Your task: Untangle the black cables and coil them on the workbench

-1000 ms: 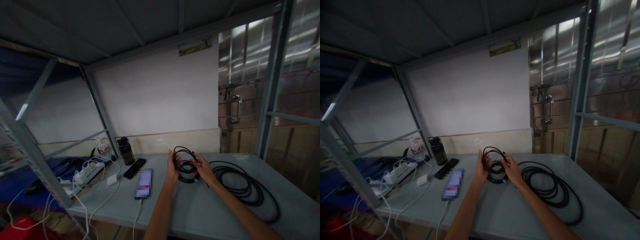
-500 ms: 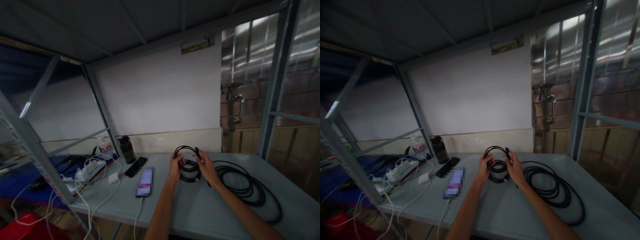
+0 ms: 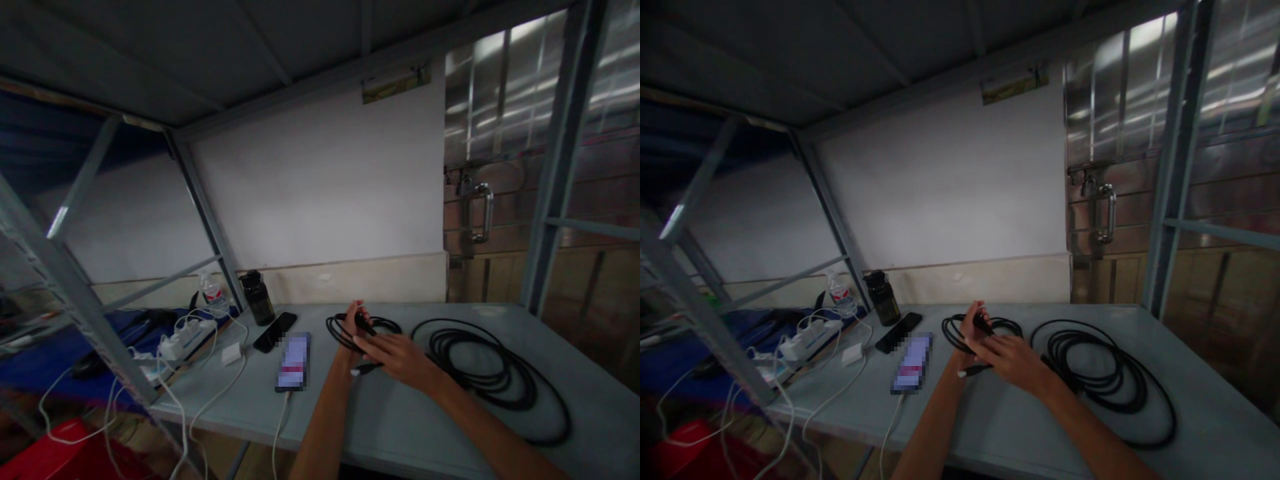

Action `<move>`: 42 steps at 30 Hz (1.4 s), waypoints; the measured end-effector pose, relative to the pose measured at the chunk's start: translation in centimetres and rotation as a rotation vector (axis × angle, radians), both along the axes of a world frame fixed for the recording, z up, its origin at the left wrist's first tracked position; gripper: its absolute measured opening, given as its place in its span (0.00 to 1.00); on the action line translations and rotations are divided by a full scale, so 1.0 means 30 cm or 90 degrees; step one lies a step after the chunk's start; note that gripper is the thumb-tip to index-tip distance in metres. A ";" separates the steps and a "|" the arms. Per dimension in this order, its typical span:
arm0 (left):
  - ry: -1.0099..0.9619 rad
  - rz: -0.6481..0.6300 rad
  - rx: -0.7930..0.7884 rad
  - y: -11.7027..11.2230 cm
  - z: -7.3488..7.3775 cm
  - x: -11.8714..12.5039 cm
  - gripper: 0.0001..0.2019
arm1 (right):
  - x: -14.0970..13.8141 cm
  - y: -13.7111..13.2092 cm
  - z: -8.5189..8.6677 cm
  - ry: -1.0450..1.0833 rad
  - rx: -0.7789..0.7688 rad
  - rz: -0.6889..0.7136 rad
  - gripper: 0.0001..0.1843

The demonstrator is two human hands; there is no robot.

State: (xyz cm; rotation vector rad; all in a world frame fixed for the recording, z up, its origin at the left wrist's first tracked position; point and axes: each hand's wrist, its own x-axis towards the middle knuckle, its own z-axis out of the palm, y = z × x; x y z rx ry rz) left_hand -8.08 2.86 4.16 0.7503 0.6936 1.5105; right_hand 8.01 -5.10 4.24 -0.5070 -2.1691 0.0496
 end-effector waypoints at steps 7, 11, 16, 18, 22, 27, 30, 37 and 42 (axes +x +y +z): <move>-0.029 -0.015 0.000 -0.009 0.013 -0.004 0.20 | -0.025 0.011 -0.034 0.032 -0.041 -0.015 0.24; 0.023 -0.019 0.031 -0.024 0.020 0.013 0.26 | 0.003 0.041 -0.036 0.217 -0.226 -0.075 0.29; 0.115 -0.042 0.049 -0.052 0.028 0.036 0.33 | 0.026 0.071 0.005 0.450 -0.361 -0.159 0.35; 0.125 -0.030 0.044 -0.054 0.024 0.039 0.33 | 0.030 0.085 0.009 0.486 -0.381 -0.194 0.42; 0.152 0.026 0.036 -0.033 0.003 0.031 0.30 | 0.037 0.125 -0.026 0.460 -0.438 -0.264 0.52; 0.146 0.100 0.015 0.004 -0.028 0.006 0.29 | 0.055 0.183 -0.087 0.335 -0.422 -0.340 0.42; 0.121 0.119 -0.020 0.014 -0.034 -0.007 0.25 | 0.066 0.203 -0.111 0.288 -0.431 -0.338 0.40; 0.131 0.144 0.020 0.035 -0.036 -0.024 0.18 | 0.074 0.219 -0.147 0.214 -0.359 -0.378 0.34; 0.398 0.233 0.100 0.054 -0.039 -0.056 0.10 | 0.076 0.221 -0.155 0.165 -0.354 -0.380 0.30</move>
